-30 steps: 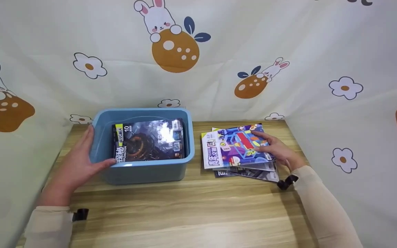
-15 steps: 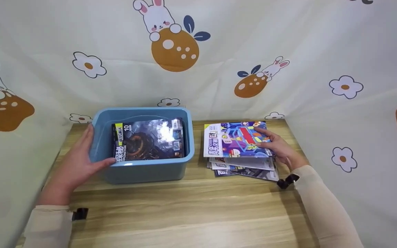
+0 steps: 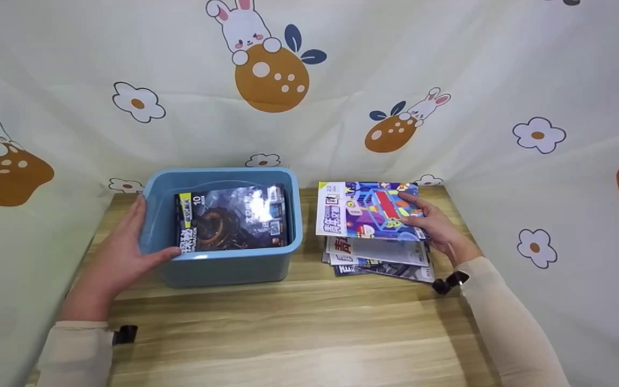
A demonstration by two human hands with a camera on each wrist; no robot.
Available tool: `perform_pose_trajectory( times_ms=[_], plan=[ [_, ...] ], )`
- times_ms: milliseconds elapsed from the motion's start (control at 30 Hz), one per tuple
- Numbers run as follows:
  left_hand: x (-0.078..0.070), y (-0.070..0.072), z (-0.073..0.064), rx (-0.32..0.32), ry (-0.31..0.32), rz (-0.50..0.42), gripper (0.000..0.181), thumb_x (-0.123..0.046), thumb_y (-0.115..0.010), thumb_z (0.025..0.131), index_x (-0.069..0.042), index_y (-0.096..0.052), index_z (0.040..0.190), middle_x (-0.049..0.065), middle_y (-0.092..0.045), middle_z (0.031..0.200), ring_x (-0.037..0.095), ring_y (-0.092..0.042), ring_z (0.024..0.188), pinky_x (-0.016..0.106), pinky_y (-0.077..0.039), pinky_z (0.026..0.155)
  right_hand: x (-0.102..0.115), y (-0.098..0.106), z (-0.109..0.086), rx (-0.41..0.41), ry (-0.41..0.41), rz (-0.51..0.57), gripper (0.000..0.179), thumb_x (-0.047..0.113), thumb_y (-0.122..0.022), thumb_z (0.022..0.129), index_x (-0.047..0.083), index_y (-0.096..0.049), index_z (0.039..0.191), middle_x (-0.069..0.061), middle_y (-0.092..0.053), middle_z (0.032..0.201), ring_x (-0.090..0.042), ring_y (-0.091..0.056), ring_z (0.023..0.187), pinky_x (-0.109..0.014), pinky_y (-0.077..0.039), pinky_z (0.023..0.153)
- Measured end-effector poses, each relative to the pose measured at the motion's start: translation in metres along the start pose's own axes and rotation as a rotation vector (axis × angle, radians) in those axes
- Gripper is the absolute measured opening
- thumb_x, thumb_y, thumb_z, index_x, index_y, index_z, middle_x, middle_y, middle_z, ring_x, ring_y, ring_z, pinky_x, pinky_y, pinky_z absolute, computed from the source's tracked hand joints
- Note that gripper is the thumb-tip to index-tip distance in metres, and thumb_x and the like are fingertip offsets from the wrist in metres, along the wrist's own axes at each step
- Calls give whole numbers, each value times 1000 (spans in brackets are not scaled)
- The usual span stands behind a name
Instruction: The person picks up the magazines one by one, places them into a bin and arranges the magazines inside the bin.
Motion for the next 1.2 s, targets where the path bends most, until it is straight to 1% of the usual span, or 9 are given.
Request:
perform_pose_trajectory(
  times_ms=[233, 333, 567, 733, 933, 1200],
  plan=[
    [0, -1, 1, -2, 6, 8, 136, -67, -85, 90, -15, 4, 178, 19, 1, 185, 63, -15, 162, 92, -28, 110, 14, -5, -6, -14, 0, 13, 81, 17, -86, 100, 36, -48, 169, -18, -36, 169, -29, -68, 124, -36, -64, 99],
    [-1, -1, 1, 2, 7, 11, 136, -67, -84, 90, -15, 5, 178, 19, 2, 185, 62, -13, 162, 91, -27, 111, 20, -6, -9, -13, 9, 12, 79, 20, -84, 102, 37, -48, 169, -18, -34, 169, -27, -68, 123, -35, -64, 99],
    [1, 0, 1, -7, -5, 7, 136, -65, -85, 90, -13, 4, 178, 22, -1, 184, 63, -16, 161, 91, -25, 113, 32, -8, -13, -17, 61, 7, 73, 18, -81, 104, 37, -51, 167, -19, -35, 168, -25, -72, 118, -35, -66, 94],
    [0, 0, 2, -9, -9, 5, 137, -65, -86, 89, -14, 5, 178, 23, -1, 184, 63, -17, 161, 91, -25, 113, 43, -13, -16, -2, 76, 30, 73, 18, -81, 104, 39, -51, 167, -17, -32, 170, -28, -71, 122, -38, -65, 97],
    [-1, 1, 1, -8, -7, 8, 137, -65, -86, 89, -12, 4, 178, 23, -1, 184, 64, -16, 161, 91, -25, 113, 56, -19, -21, 28, 78, 50, 74, 18, -80, 105, 38, -48, 169, -15, -29, 171, -31, -66, 128, -40, -64, 101],
    [0, 1, 2, -8, -5, 12, 136, -66, -85, 89, -13, 4, 178, 22, -1, 184, 63, -17, 161, 91, -27, 112, 68, -24, -23, 36, 77, 48, 73, 21, -79, 105, 39, -48, 169, -12, -30, 170, -35, -64, 133, -40, -63, 102]
  ],
)
Point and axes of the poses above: each hand's wrist, its own z-axis towards the middle knuckle, its own y-axis out of the back of the hand, x = y × z, the point moved 4 cm from there along z, towards the middle knuckle
